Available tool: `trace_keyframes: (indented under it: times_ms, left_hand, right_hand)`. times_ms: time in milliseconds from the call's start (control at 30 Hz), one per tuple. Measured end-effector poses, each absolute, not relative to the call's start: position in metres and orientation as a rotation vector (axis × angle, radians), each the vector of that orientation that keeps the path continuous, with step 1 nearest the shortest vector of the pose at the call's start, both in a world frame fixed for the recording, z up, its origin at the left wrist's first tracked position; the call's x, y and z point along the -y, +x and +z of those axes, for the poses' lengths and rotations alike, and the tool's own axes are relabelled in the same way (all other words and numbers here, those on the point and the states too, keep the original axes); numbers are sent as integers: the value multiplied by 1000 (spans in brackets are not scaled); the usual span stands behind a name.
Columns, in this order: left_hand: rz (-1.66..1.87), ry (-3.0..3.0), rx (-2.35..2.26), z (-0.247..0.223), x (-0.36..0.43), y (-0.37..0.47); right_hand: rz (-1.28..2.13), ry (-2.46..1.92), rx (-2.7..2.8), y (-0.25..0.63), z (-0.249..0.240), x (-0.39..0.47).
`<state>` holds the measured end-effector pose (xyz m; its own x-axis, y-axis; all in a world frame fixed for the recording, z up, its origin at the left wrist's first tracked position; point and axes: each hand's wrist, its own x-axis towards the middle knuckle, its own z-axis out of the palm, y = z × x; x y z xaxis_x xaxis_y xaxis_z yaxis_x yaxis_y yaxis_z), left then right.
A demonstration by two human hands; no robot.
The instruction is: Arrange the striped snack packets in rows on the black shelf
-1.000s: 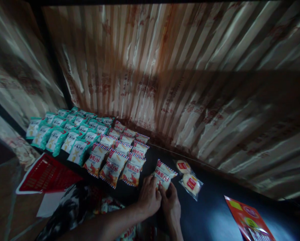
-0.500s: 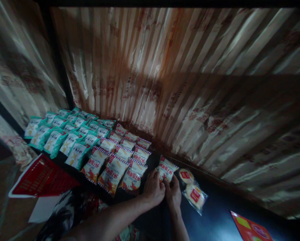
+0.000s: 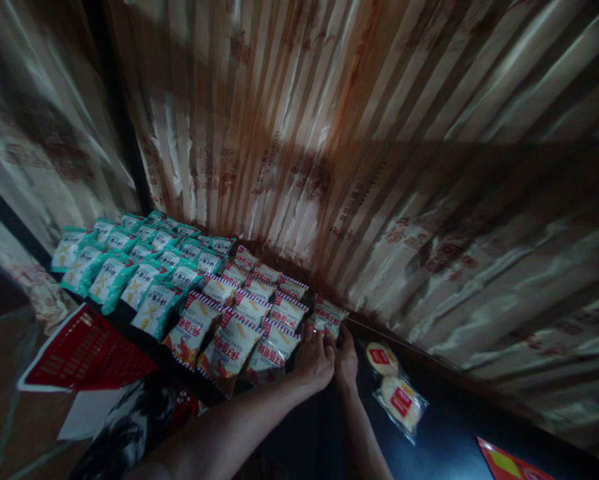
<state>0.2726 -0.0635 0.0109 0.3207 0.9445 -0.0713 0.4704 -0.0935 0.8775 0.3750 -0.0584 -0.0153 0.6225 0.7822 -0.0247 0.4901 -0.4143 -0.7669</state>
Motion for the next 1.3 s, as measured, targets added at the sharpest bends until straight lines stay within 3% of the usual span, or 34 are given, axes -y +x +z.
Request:
trace_keyframes:
  times_ms: [400,833,1300]
  left_hand:
    - [552,1846,-1305,16,58,269]
    - [537,1865,-1286,9,56,274]
    - [648,1919,-1328,1,91,275]
  right_hand:
    - [374,-2021,1174,387,-33,36]
    - [470,-1880,1238,390,-36,32]
    - [197,-1936,1167,383,-41,68]
